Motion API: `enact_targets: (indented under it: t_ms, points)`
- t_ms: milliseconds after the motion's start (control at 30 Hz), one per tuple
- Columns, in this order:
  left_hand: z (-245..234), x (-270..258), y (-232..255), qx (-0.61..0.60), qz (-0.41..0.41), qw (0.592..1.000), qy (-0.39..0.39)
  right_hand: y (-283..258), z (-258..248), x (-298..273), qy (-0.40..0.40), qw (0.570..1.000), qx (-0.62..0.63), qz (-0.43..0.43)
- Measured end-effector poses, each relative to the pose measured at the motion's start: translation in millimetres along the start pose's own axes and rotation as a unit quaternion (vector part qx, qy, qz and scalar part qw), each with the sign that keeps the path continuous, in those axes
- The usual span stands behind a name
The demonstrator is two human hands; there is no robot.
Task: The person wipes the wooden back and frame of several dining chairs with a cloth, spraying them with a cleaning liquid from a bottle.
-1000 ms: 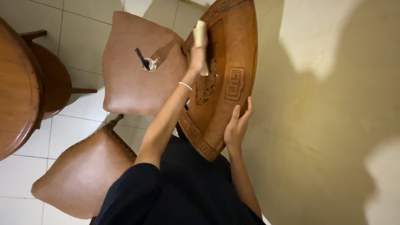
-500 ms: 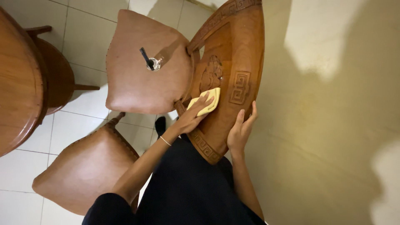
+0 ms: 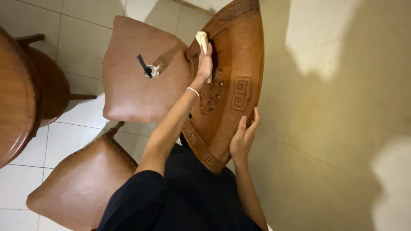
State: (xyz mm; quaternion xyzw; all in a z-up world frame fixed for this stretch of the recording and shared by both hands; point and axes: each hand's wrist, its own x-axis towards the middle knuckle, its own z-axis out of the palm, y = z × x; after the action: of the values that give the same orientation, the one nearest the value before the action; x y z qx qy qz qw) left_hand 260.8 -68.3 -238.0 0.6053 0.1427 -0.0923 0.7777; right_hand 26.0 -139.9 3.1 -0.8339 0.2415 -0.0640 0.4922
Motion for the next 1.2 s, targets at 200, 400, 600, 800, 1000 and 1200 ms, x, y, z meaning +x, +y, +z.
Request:
enact_targets:
  t_ms: [200,400,600,800,1000,1200]
  points:
    - [-31,-110,8,0.160,0.093,0.966,-0.180,3,0,1,-0.007,1.000,0.018,0.013]
    - [-98,-229,58,0.230,0.050,0.911,-0.339,-3,-1,-1,-0.002,0.999,0.033,0.013]
    - [-129,-222,52,0.199,-0.169,0.935,-0.241,-2,0,0,-0.006,1.000,0.009,-0.002]
    - [-100,-126,72,0.161,0.063,0.983,-0.067,1,-1,1,-0.001,1.000,-0.005,-0.003]
    - [-31,-75,111,0.300,0.215,0.909,-0.192,-2,-1,0,0.000,0.999,0.017,0.028]
    - [-31,-110,58,0.169,0.149,0.946,-0.232,2,-2,1,0.006,1.000,0.007,0.001]
